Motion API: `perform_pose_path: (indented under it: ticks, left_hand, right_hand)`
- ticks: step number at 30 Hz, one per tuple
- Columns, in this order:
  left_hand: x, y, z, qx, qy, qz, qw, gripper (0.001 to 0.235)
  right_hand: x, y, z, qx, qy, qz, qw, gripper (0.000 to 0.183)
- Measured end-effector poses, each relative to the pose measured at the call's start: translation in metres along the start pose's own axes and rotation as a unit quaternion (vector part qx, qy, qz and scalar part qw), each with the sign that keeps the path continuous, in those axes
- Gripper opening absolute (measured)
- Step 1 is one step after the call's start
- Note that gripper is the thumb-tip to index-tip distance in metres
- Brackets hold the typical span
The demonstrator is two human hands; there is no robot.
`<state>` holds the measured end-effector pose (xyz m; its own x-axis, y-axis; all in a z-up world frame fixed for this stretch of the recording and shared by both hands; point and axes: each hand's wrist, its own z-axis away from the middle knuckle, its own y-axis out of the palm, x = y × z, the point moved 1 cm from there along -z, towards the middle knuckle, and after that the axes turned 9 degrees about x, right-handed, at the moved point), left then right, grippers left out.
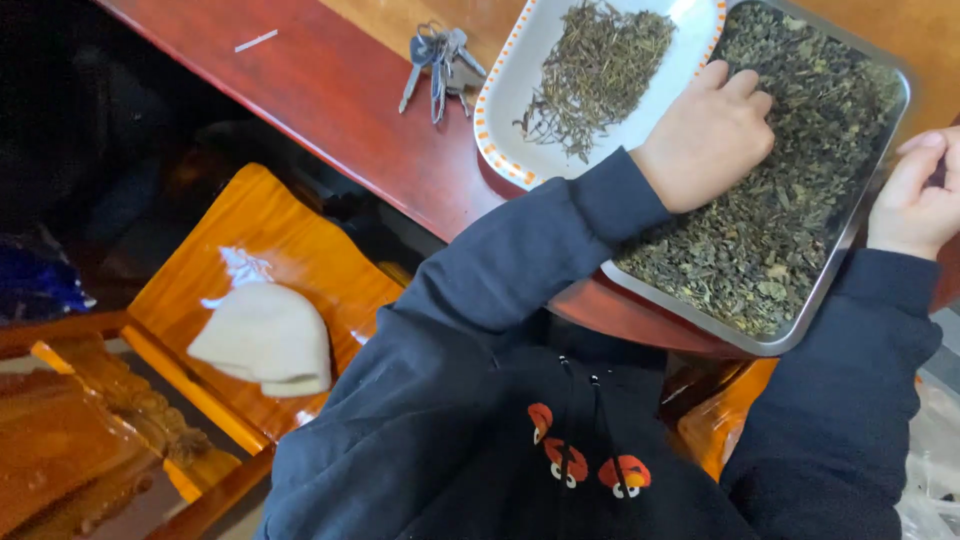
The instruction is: Sorting dried tea leaves by hand, removing stems and placing them in a separate tray.
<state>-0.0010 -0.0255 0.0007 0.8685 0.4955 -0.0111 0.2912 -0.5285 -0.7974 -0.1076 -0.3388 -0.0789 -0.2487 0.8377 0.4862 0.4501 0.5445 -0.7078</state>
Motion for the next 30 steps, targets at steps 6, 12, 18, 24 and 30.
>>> perform_pose_path:
  ticks: [6,12,18,24,30]
  left_hand:
    - [-0.022,0.008,-0.001,0.056,-0.027,-0.010,0.998,0.023]
    - [-0.012,0.016,0.005,0.051,-0.033,-0.024,0.998,0.021]
    - [0.027,-0.014,0.031,0.058,-0.007,0.083,0.995,0.020]
    - [0.021,-0.035,0.044,0.066,0.004,0.079,0.995,0.017]
    - [0.028,-0.038,0.044,0.046,0.012,0.104,0.993,0.008]
  right_hand:
    - [0.011,0.001,-0.002,-0.013,-0.014,-0.017,1.000,0.031]
    - [0.031,-0.004,-0.009,-0.014,-0.049,0.024,0.998,0.032]
    - [0.041,0.003,-0.013,0.022,-0.062,-0.021,0.998,0.027]
    - [0.098,0.000,-0.028,0.059,-0.091,-0.007,0.994,0.013]
    - [0.110,-0.004,-0.033,0.078,-0.103,-0.003,0.992,0.019]
